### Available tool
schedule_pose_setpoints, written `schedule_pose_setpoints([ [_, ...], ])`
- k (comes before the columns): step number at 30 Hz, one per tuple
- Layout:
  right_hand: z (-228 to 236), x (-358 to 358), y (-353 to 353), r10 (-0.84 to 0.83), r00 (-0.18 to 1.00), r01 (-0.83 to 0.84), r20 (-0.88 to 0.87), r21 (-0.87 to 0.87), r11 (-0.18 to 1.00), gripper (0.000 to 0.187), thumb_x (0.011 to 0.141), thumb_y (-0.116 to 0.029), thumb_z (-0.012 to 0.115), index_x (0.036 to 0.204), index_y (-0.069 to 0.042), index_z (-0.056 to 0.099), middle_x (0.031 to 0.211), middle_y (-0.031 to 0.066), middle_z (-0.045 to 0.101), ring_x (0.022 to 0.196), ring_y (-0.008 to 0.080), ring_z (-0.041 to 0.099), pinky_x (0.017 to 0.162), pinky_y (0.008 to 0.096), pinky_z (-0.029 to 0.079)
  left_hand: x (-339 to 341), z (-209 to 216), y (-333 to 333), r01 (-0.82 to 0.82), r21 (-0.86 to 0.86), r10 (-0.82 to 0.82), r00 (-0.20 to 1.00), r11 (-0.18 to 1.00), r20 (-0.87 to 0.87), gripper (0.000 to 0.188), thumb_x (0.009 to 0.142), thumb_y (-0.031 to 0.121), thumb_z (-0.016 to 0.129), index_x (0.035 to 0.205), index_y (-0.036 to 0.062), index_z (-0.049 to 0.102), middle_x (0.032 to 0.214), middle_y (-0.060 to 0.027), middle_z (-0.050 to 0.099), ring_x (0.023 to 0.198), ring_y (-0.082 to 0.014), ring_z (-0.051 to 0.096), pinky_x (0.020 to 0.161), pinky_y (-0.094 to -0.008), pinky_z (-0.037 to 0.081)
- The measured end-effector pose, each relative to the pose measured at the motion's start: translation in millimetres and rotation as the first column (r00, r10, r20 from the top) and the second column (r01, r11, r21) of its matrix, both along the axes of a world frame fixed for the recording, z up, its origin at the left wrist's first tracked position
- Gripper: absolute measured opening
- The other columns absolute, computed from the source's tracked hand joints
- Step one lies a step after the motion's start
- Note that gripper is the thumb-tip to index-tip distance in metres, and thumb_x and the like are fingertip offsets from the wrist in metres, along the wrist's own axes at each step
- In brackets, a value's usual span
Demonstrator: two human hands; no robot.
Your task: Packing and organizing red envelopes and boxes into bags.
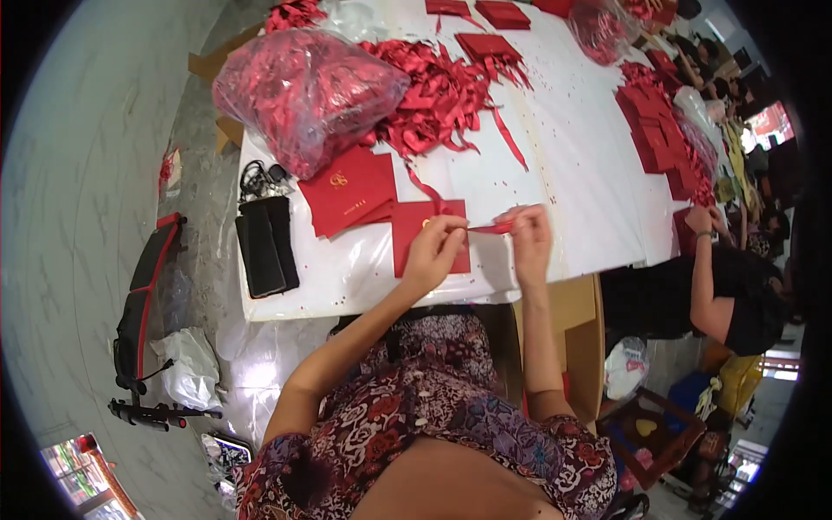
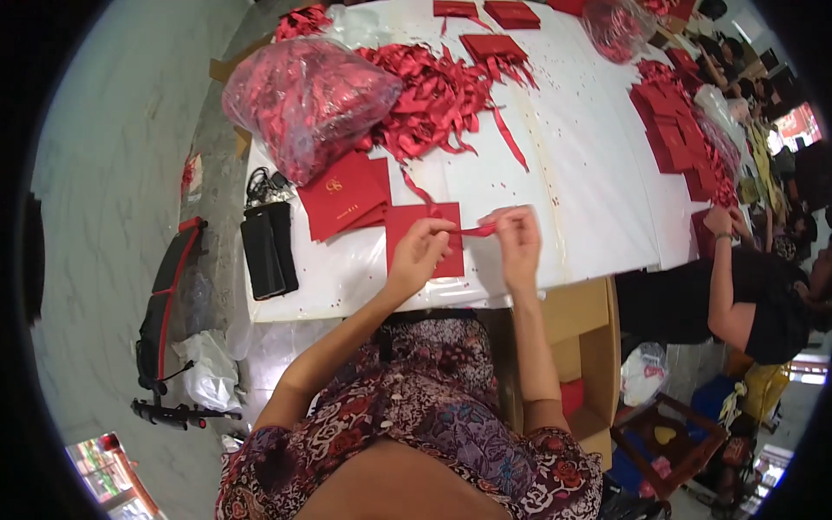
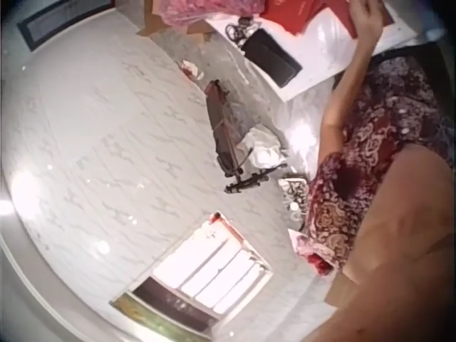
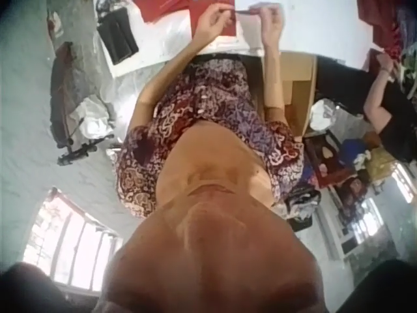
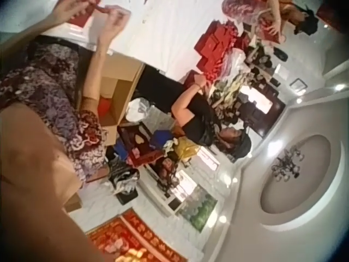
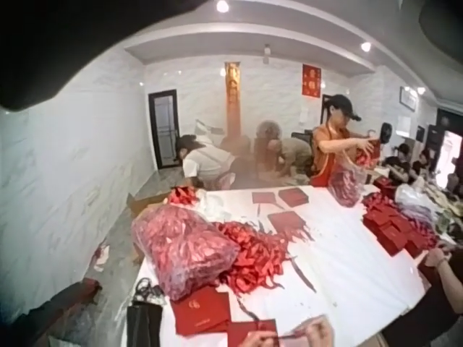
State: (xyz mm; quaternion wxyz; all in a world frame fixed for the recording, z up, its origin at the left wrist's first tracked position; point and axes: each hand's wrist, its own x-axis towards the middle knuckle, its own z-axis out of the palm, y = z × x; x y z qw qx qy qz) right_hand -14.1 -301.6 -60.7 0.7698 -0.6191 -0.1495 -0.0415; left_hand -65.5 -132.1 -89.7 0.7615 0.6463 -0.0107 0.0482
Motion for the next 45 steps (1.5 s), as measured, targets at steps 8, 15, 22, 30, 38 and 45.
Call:
schedule_pose_setpoints([
  [8,65.9,-24.4,-74.0,-0.045,0.999,0.050,-0.023,0.349,0.936,0.003,0.095,-0.003,0.052,0.093,-0.003,0.049,0.078,0.0041,0.050,0.063,0.0122,0.049,0.065,0.0295,0.050,5.7,-25.6,36.8,-0.201,0.620,0.099,0.976,0.759,0.194,0.032,0.084,0.000,0.063,0.116,0.0017,0.060,0.113,-0.0166,0.054,0.090,-0.0278,0.059,0.079,-0.0344,0.050],
  [15,-6.3,-10.1,-17.3,0.000,0.998,-0.035,-0.070,-0.504,0.863,0.013,0.090,-0.007,0.067,0.102,-0.001,0.071,0.091,0.0059,0.065,0.081,0.0109,0.061,0.071,0.0238,0.048,25.4,-39.6,25.2,-0.184,0.944,-0.033,0.979,0.275,0.200,0.065,0.079,0.019,0.073,0.135,-0.0017,0.048,0.122,-0.0193,0.054,0.112,-0.0344,0.049,0.091,-0.0437,0.043],
  [22,-60.6,9.1,34.1,-0.033,0.992,0.107,0.118,-0.703,0.703,0.011,0.087,-0.005,0.066,0.097,-0.001,0.067,0.088,0.0157,0.065,0.079,0.0282,0.065,0.072,0.0347,0.052,33.1,-30.6,23.3,-0.098,0.975,-0.066,0.991,0.200,0.114,0.070,0.071,0.035,0.080,0.126,0.0009,0.057,0.113,-0.0122,0.055,0.103,-0.0293,0.049,0.084,-0.0413,0.039],
  [30,-57.4,16.5,33.0,-0.045,0.992,-0.052,-0.120,-0.697,0.715,0.013,0.083,-0.008,0.072,0.086,-0.001,0.061,0.075,0.0117,0.068,0.068,0.0236,0.067,0.065,0.0334,0.053,29.0,-38.9,29.2,-0.204,0.911,-0.054,0.970,0.358,0.238,0.046,0.072,0.024,0.080,0.111,0.0074,0.063,0.103,-0.0079,0.060,0.098,-0.0272,0.052,0.082,-0.0409,0.037],
  [38,-52.3,23.7,31.6,-0.030,0.968,-0.159,-0.251,-0.698,0.699,0.015,0.077,-0.008,0.075,0.082,-0.001,0.062,0.072,0.0097,0.068,0.066,0.0195,0.067,0.064,0.0311,0.054,34.0,-39.9,29.9,-0.047,0.812,-0.043,0.995,0.582,0.089,0.023,0.080,0.008,0.069,0.101,0.0086,0.063,0.084,-0.0081,0.068,0.080,-0.0290,0.063,0.078,-0.0418,0.040],
  [45,-46.6,18.9,37.9,-0.014,0.987,-0.107,-0.161,-0.714,0.692,0.021,0.076,-0.014,0.080,0.083,-0.001,0.066,0.075,0.0103,0.068,0.068,0.0212,0.067,0.063,0.0317,0.053,40.5,-38.3,41.6,0.037,0.772,-0.116,0.992,0.635,0.048,0.020,0.078,0.009,0.069,0.097,0.0105,0.066,0.085,-0.0094,0.071,0.080,-0.0286,0.064,0.080,-0.0412,0.041],
])
